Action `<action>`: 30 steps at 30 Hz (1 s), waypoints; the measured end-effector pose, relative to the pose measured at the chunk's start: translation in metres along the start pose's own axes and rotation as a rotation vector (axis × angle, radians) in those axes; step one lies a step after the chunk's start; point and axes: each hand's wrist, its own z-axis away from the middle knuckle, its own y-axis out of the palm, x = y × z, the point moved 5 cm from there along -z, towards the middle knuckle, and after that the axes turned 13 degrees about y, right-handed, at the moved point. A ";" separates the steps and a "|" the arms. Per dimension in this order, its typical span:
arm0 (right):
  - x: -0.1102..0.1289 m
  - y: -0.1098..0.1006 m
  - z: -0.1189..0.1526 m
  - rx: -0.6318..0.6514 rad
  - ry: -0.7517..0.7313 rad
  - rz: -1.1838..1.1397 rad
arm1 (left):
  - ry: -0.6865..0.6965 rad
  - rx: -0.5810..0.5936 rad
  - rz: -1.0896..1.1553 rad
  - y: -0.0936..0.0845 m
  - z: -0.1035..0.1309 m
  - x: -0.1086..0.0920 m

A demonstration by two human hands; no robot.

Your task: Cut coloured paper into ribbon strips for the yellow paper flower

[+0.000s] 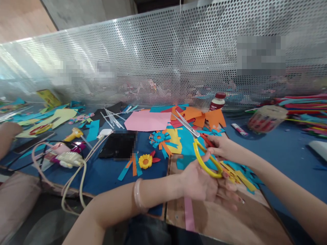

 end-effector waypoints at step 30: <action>-0.004 0.000 -0.002 -0.056 -0.004 0.086 | 0.030 -0.017 -0.203 0.016 0.020 -0.009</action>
